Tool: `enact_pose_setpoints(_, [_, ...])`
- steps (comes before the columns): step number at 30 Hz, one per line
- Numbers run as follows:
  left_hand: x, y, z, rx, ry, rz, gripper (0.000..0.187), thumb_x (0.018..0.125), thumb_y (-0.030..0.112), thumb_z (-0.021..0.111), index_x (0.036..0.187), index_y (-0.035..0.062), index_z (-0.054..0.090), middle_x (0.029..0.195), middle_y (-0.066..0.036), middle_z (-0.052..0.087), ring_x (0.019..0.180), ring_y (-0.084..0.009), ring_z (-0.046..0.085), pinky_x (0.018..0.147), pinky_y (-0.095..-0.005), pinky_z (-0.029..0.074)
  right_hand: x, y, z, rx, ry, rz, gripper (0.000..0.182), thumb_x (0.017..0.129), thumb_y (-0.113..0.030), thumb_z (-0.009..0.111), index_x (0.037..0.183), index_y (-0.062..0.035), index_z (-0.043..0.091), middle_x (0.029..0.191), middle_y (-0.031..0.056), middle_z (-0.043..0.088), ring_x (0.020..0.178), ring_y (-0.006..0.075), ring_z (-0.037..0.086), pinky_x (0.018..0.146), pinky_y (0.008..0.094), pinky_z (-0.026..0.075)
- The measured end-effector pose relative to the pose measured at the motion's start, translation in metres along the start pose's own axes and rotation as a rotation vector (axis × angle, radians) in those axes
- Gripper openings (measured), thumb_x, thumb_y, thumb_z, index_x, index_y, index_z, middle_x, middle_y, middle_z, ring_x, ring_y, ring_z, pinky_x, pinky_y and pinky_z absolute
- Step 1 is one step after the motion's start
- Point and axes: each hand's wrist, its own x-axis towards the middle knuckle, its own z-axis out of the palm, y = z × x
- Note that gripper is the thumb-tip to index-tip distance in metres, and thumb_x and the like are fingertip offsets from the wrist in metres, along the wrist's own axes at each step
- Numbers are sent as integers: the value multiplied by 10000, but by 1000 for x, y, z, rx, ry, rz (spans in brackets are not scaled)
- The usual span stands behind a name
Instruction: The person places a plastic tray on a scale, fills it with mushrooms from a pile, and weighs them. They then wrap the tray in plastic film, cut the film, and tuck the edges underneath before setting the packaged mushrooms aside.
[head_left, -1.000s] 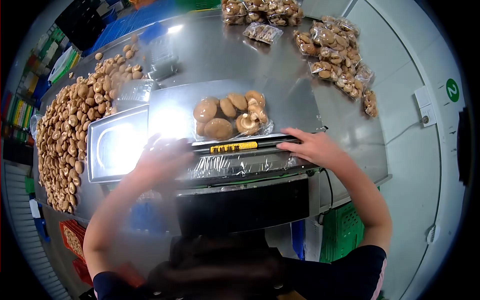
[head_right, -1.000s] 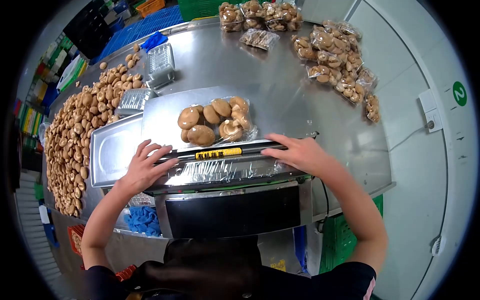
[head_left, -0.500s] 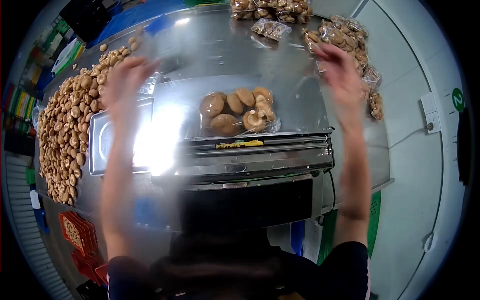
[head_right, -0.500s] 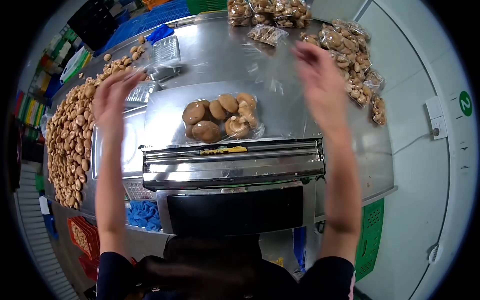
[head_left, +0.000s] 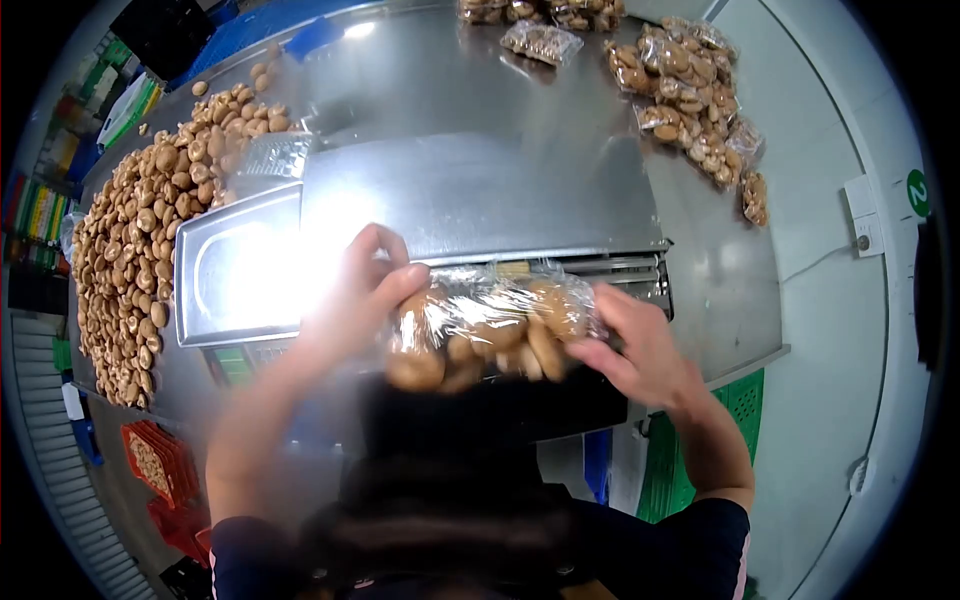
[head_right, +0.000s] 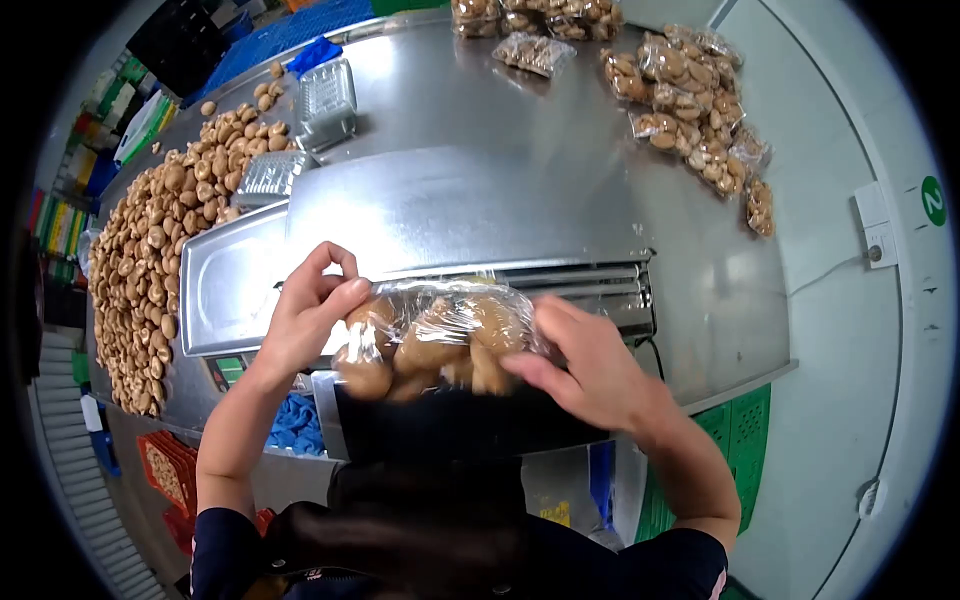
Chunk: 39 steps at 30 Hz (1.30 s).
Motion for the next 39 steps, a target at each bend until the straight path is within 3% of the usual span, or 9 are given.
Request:
enact_pose_setpoints(6, [-63, -55, 10, 51, -104, -377, 212, 961, 238, 543, 944, 27, 540, 789, 27, 540, 726, -32, 462, 652, -197, 408, -80, 3, 54, 309, -4, 345, 303, 842, -234, 708, 884, 4, 527, 744, 68, 535, 617, 119, 492, 567, 269, 435])
enact_pose_setpoints(13, [-119, -163, 24, 403, 322, 7, 215, 986, 158, 445, 983, -1, 590, 827, -38, 597, 724, -90, 519, 638, -237, 440, -116, 37, 142, 311, 284, 447, 374, 838, -155, 702, 1090, -12, 467, 785, 59, 613, 682, 60, 579, 622, 220, 474])
enact_pose_setpoints(16, [-124, -164, 36, 451, 437, 64, 249, 995, 174, 432, 958, -18, 588, 726, -48, 566, 652, -98, 476, 595, -255, 411, -111, 35, 154, 358, 491, 628, 171, 937, -144, 536, 1043, -10, 523, 741, 83, 635, 580, 119, 585, 566, 248, 481])
enact_pose_setpoints(21, [-132, -174, 29, 458, 448, -12, 376, 993, 225, 459, 779, -41, 616, 630, -31, 572, 592, -87, 478, 555, -260, 406, -100, 39, 167, 84, 732, 606, 414, 969, -245, 504, 670, 37, 558, 500, 92, 481, 433, 121, 429, 455, 307, 379])
enact_pose_setpoints(24, [-146, -178, 4, 458, 457, -159, 489, 962, 287, 522, 564, 6, 564, 503, -15, 520, 471, -63, 432, 451, -252, 341, -111, 40, 153, 100, 672, 658, 425, 928, -241, 590, 621, 44, 520, 459, 37, 347, 479, 94, 280, 427, 299, 278])
enact_pose_setpoints(29, [-195, -163, -36, 53, 435, -660, 496, 903, 272, 591, 462, 95, 451, 424, 40, 397, 360, -50, 330, 347, -269, 223, -161, 31, 154, 400, 351, 1044, 405, 889, -226, 622, 587, 34, 550, 469, -28, 434, 465, 44, 377, 428, 257, 299])
enact_pose_setpoints(32, [-216, -230, -34, 486, 218, -290, 404, 868, 218, 605, 520, 35, 513, 454, 4, 461, 429, -53, 394, 399, -291, 286, -181, 53, 190, 612, 206, 1279, 325, 853, -191, 627, 608, 20, 593, 487, 14, 514, 469, 65, 460, 417, 266, 340])
enact_pose_setpoints(34, [-205, -194, 3, 526, 144, -288, 285, 836, 166, 617, 636, -38, 611, 508, -52, 548, 535, -62, 482, 483, -327, 400, -198, 85, 252, 281, 109, 985, 288, 835, -174, 623, 606, 2, 609, 512, 12, 526, 529, 84, 524, 463, 267, 402])
enact_pose_setpoints(39, [-219, -294, 21, 21, 57, -236, 140, 842, 101, 590, 748, 1, 617, 665, -56, 583, 611, -81, 516, 517, -297, 435, -144, 14, 283, 1209, 151, 772, 222, 875, -144, 581, 967, 47, 648, 815, 62, 646, 782, 76, 574, 681, 280, 475])
